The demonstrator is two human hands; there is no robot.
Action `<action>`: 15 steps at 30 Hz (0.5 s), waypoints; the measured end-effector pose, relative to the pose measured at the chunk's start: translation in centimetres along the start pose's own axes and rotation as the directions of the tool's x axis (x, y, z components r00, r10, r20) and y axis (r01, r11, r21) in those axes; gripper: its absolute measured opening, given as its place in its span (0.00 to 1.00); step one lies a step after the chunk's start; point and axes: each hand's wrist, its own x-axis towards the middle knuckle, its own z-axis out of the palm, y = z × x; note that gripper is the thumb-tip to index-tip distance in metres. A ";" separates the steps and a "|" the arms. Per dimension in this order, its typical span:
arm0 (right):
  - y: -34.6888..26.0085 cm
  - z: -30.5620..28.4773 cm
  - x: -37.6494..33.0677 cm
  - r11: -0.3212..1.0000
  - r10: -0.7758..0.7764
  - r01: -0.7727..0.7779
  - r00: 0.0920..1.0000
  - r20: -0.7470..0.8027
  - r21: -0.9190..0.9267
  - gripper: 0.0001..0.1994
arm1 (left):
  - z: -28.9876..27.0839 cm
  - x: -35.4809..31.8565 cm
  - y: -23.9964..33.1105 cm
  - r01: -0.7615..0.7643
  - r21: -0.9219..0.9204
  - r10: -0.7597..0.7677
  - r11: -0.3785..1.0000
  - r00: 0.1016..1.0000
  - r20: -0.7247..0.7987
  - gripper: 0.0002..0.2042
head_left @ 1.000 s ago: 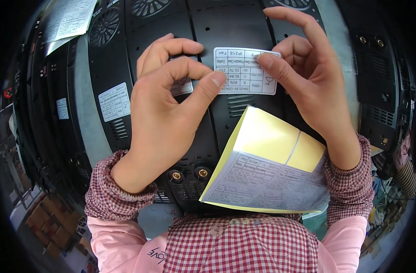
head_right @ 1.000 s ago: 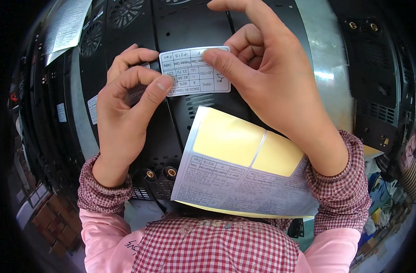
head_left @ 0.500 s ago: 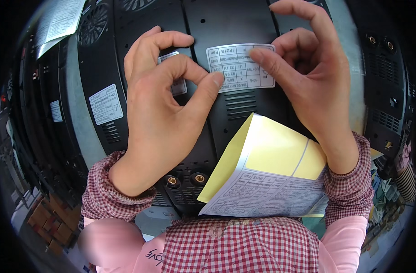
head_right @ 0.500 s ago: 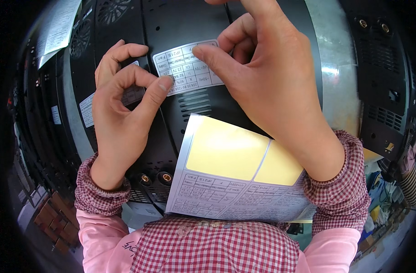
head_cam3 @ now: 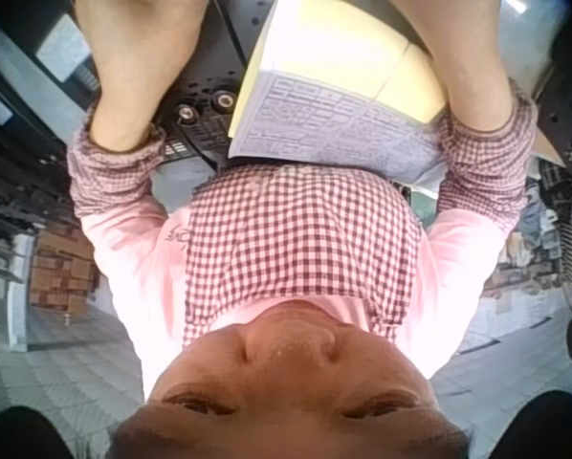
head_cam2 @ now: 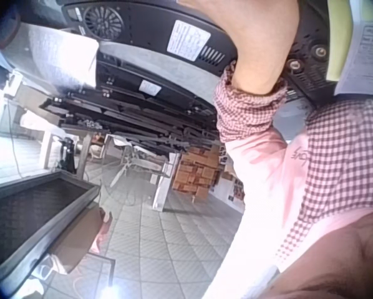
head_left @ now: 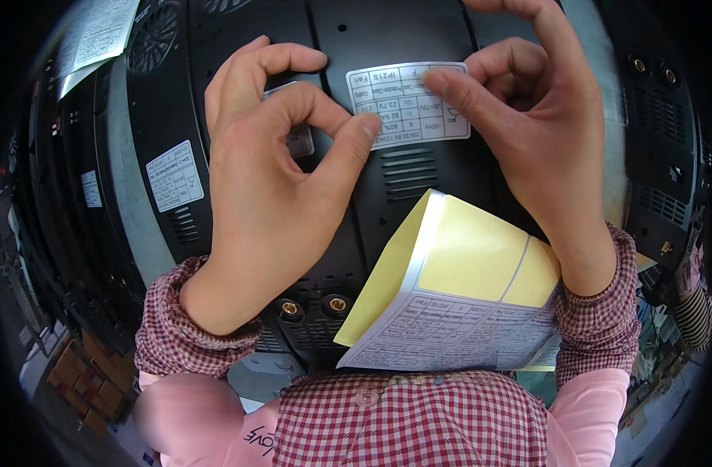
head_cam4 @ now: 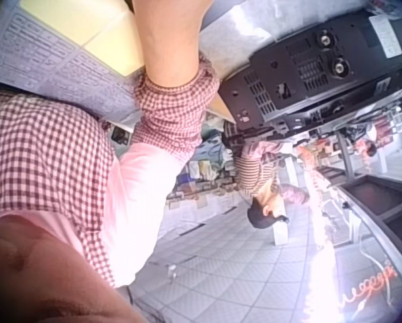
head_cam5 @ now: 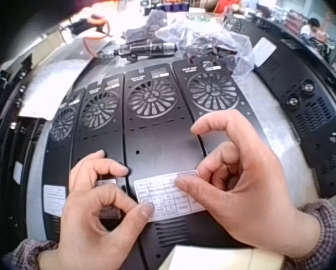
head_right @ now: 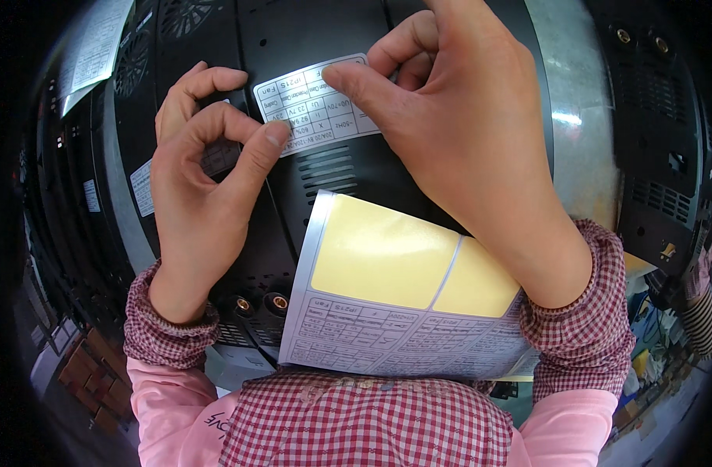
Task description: The person retrieves black electronic units from a white basket and places them on a workbench. They apply white labels to the back of each unit, then attach small red switches to the front. The person repeats this process for multiple units, handling them one at a time.
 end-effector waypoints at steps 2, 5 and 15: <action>0.2 0.1 0.0 1.000 -0.018 0.018 1.000 -0.008 -0.006 0.23 | 0.0 0.0 0.0 -0.001 0.006 0.001 1.000 1.000 0.002 0.09; 0.3 0.0 0.0 1.000 -0.027 0.027 1.000 -0.007 -0.007 0.23 | 0.0 0.0 0.1 0.012 0.000 -0.012 1.000 1.000 0.007 0.09; 0.0 -0.3 0.1 0.999 -0.035 0.035 0.999 0.019 -0.016 0.22 | -0.1 0.0 0.2 0.026 -0.002 -0.026 1.000 0.999 0.019 0.08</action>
